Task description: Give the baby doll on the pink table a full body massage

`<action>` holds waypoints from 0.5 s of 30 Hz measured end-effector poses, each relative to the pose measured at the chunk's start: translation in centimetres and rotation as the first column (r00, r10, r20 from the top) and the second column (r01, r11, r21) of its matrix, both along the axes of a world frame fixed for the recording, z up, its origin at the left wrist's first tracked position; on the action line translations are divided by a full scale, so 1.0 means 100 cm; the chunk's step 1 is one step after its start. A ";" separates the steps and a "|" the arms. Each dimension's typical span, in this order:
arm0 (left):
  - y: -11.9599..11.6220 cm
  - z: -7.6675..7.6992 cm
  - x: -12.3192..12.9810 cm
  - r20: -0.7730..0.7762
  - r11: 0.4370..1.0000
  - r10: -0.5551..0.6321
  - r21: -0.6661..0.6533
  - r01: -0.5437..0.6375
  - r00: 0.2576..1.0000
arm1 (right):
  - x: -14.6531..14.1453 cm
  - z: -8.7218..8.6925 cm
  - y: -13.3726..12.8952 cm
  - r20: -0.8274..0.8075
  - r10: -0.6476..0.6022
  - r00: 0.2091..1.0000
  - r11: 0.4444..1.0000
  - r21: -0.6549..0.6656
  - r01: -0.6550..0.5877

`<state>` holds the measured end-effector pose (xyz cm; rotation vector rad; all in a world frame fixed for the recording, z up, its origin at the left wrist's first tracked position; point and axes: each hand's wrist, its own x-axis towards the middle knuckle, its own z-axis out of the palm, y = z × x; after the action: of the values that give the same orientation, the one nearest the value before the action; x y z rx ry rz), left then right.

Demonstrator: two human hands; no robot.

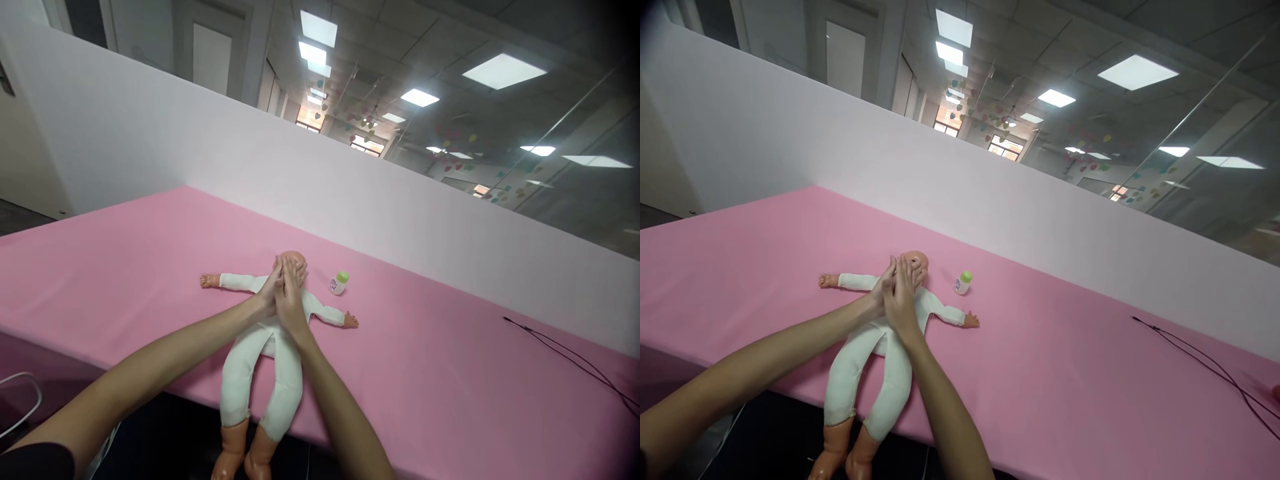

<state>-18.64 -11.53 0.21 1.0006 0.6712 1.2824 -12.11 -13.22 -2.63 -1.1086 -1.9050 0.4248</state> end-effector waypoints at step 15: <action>-0.021 -0.083 -0.063 -0.828 0.818 0.150 0.411 0.402 0.540 | 0.062 -0.047 -0.030 0.253 0.176 0.951 0.974 -0.184 -0.131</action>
<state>-24.92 -13.60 -8.13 2.2179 0.9216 0.7811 -5.87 -16.18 -7.38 -1.1766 -2.2377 0.5519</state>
